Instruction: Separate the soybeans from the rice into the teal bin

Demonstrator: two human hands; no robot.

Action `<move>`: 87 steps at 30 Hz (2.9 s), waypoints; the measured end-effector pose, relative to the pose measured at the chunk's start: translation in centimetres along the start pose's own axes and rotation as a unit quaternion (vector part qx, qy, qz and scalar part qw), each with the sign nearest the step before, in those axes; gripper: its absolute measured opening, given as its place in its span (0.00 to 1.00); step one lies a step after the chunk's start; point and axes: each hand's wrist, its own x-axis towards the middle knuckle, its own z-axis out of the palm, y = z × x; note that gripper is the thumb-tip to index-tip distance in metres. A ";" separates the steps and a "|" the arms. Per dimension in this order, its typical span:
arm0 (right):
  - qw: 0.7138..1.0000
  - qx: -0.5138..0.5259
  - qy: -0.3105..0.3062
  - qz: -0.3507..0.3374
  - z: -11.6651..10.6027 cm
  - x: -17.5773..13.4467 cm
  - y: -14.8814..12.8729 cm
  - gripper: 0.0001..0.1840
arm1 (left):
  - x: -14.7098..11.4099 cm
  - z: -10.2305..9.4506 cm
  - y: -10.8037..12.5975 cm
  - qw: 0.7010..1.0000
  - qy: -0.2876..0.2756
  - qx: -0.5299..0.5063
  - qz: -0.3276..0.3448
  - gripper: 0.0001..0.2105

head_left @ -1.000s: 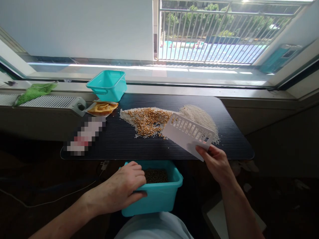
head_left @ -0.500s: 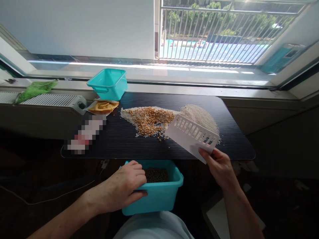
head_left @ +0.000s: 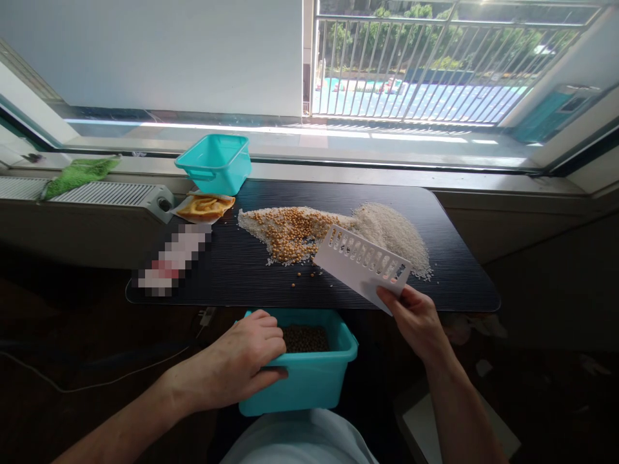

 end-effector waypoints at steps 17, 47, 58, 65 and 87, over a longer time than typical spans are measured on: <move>0.999 0.002 -0.040 -0.008 0.0 0.5 -0.1 0.21 | -1.4 -0.9 -0.9 0.999 -0.008 0.019 -0.028 0.08; 0.974 -0.029 -0.215 -0.066 6.9 1.3 -1.3 0.14 | -4.9 -1.2 -2.8 0.997 0.033 0.036 -0.061 0.07; 0.930 -0.033 -0.354 -0.094 12.4 3.0 -1.4 0.15 | -7.8 -2.0 -3.7 0.992 0.040 0.065 -0.103 0.06; 0.964 -0.056 -0.239 -0.097 5.6 1.1 -1.5 0.14 | -6.9 -1.2 -3.4 0.995 0.054 0.053 -0.072 0.07; 0.988 -0.068 -0.115 -0.076 2.9 1.7 0.5 0.17 | -2.9 -0.8 -2.0 0.998 0.012 0.031 -0.054 0.08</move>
